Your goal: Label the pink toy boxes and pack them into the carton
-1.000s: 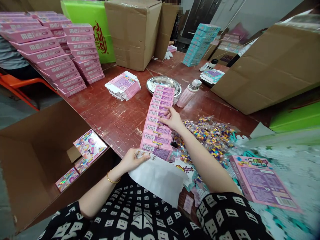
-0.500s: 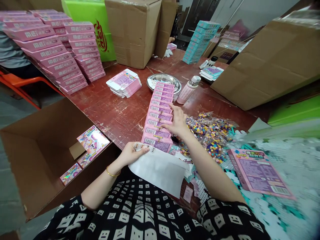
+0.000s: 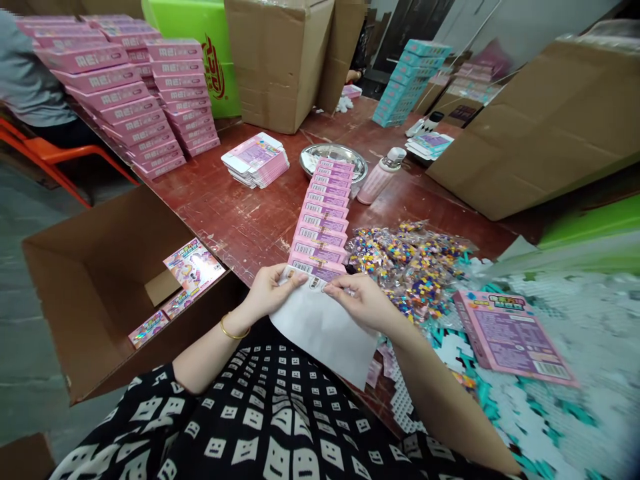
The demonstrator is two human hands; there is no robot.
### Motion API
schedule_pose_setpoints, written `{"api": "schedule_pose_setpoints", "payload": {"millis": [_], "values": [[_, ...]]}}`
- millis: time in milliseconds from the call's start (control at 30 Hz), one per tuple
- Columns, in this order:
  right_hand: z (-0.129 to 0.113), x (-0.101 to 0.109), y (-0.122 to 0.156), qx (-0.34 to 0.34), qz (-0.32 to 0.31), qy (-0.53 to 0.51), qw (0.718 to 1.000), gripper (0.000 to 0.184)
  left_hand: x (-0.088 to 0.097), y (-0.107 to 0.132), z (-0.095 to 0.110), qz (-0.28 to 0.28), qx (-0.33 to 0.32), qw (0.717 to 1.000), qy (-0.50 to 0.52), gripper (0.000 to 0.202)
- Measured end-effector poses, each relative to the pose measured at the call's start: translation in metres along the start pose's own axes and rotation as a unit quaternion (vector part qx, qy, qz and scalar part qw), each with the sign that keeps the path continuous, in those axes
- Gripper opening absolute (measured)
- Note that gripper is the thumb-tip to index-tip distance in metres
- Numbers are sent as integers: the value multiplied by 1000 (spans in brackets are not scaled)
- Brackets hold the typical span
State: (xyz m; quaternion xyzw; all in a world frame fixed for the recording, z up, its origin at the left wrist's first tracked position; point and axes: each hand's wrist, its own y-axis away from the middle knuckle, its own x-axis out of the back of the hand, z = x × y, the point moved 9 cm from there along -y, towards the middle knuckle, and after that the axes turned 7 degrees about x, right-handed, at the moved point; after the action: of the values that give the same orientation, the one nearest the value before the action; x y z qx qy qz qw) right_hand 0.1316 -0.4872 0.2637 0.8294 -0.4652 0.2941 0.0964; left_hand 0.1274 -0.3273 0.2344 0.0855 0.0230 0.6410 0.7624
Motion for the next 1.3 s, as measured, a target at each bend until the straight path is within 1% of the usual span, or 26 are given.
{"api": "schedule_pose_setpoints", "payload": {"millis": [33, 100, 167, 267, 333, 367, 433, 467, 500, 567, 633, 667, 700, 767, 833, 900, 967, 1033, 1100, 1167, 1233, 1300], "values": [[-1, 4, 1, 4, 26, -15, 1000, 26, 0, 1, 3, 8, -11, 1000, -9, 46], [-9, 16, 4, 26, 104, -25, 994, 16, 1, 3, 9, 21, -30, 999, -27, 45], [-23, 27, 11, 75, 174, 2, 982, 9, 1, 3, 11, 25, -33, 998, -38, 45], [-43, 34, 16, 149, 211, 15, 966, 11, 3, 1, 9, 38, -18, 998, -46, 45], [-45, 36, 16, 156, 230, -4, 961, 8, 1, 0, 8, 37, -11, 998, -52, 46], [-44, 35, 14, 153, 236, -3, 960, 17, -1, 0, 8, 32, -9, 998, -50, 46], [-44, 28, 10, 155, 237, 37, 958, 42, -6, -1, 8, 20, -4, 999, -26, 48], [-47, 22, 9, 167, 235, 67, 955, 51, -8, -2, 7, 17, -1, 1000, -6, 50], [-51, 16, 10, 185, 239, 95, 949, 57, -8, -3, 6, 15, 3, 1000, 13, 51], [-60, 7, 13, 221, 251, 126, 934, 58, -7, -7, 2, 13, 15, 999, 38, 54], [-65, 7, 14, 229, 252, 95, 935, 58, -4, -12, -6, 11, 26, 999, 44, 55], [-64, 13, 12, 218, 251, 63, 941, 56, -1, -14, -9, 13, 30, 999, 39, 55], [-60, 23, 7, 199, 255, 28, 946, 53, 3, -15, -13, 19, 31, 999, 30, 55], [-44, 54, -11, 152, 276, -28, 949, 49, 11, -17, -17, 34, 27, 999, 1, 55], [-18, 89, -43, 115, 283, -54, 951, 51, 18, -17, -18, 43, 21, 998, -28, 58], [17, 115, -86, 93, 245, -71, 963, 58, 22, -16, -17, 40, 18, 998, -47, 59], [54, 128, -127, 68, 200, -74, 975, 62, 26, -15, -16, 27, 18, 998, -57, 60], [84, 128, -157, 46, 155, -71, 984, 63, 27, -15, -17, -2, 21, 998, -64, 60], [102, 119, -175, 38, 123, -67, 989, 62, 26, -16, -21, -33, 26, 997, -66, 60], [111, 110, -183, 40, 109, -62, 991, 61, 27, -18, -26, -49, 33, 996, -65, 61], [115, 102, -187, 40, 100, -56, 993, 60, 28, -22, -30, -54, 37, 996, -60, 62], [119, 100, -190, 39, 94, -47, 994, 60, 27, -26, -32, -57, 35, 996, -54, 62]]}}
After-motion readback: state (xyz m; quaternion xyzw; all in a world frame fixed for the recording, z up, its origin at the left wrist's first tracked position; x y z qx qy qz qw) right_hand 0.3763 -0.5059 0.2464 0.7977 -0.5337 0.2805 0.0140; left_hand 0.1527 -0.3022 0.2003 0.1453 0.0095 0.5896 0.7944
